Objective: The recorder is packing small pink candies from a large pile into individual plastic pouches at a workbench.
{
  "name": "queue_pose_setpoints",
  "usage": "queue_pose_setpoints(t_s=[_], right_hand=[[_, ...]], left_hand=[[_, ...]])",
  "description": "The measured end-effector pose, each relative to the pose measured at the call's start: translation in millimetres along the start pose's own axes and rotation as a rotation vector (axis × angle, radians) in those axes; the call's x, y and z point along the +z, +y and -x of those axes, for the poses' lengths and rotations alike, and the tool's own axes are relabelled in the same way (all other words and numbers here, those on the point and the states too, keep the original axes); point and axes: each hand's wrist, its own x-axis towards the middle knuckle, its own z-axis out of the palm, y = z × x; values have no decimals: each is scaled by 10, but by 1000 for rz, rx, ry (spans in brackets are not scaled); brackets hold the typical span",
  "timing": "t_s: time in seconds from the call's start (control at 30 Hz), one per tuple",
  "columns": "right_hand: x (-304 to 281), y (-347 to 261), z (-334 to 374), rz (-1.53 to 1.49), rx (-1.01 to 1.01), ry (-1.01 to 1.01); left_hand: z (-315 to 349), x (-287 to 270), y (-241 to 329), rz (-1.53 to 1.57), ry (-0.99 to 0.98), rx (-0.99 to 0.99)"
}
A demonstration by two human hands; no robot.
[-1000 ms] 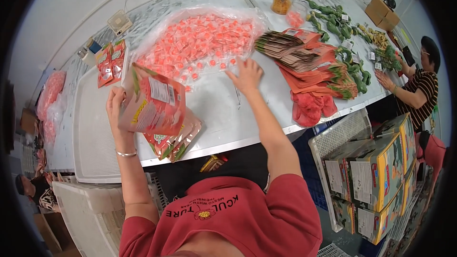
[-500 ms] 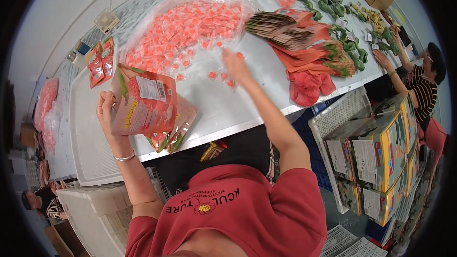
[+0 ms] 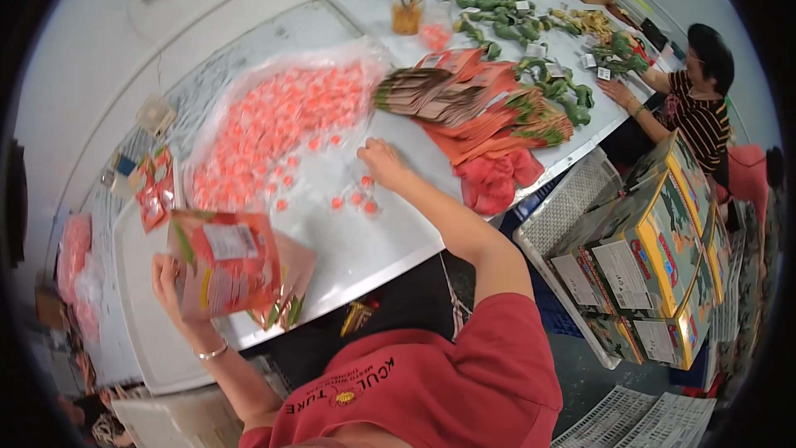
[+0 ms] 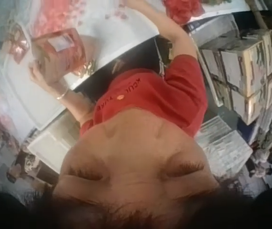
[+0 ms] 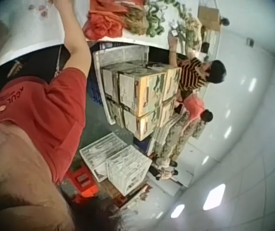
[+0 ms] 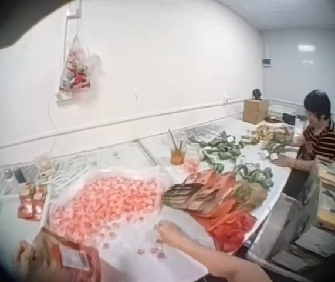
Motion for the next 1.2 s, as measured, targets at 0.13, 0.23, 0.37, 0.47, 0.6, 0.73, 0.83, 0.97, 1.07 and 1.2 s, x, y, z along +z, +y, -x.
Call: queue_pose_setpoints(t_s=[0.13, 0.23, 0.37, 0.47, 0.6, 0.73, 0.83, 0.97, 1.07, 1.2], right_hand=[[-714, 342, -347, -541, 12, 287], [-1385, 996, -907, -767, 129, 556], [-1946, 2068, -1606, -542, 204, 955], [-1959, 2317, -2095, -161, 335, 1110], [-1396, 3287, -2201, 74, 386, 923], [-981, 3459, -2162, -240, 589, 408], [-714, 3142, -2054, 64, 365, 343], [-769, 2897, -2099, -18, 398, 104], [-497, 2816, -2116, 2, 265, 232], [-580, 2422, -2044, 5, 121, 291]], left_hand=[[-78, 10, 2, 174, 86, -48], [-146, -91, -44, 132, 96, -39], [-250, -87, -72, -496, 84, 226], [-299, -102, 37, -380, 191, 85], [-475, 67, -76, -148, 265, -29], [-554, 56, -18, -134, 190, -131], [-564, 216, 19, -56, 230, -173], [-495, 160, -153, -627, 100, 144], [-452, 44, -201, -414, 103, 76], [-231, -163, 5, -529, 104, 280]])
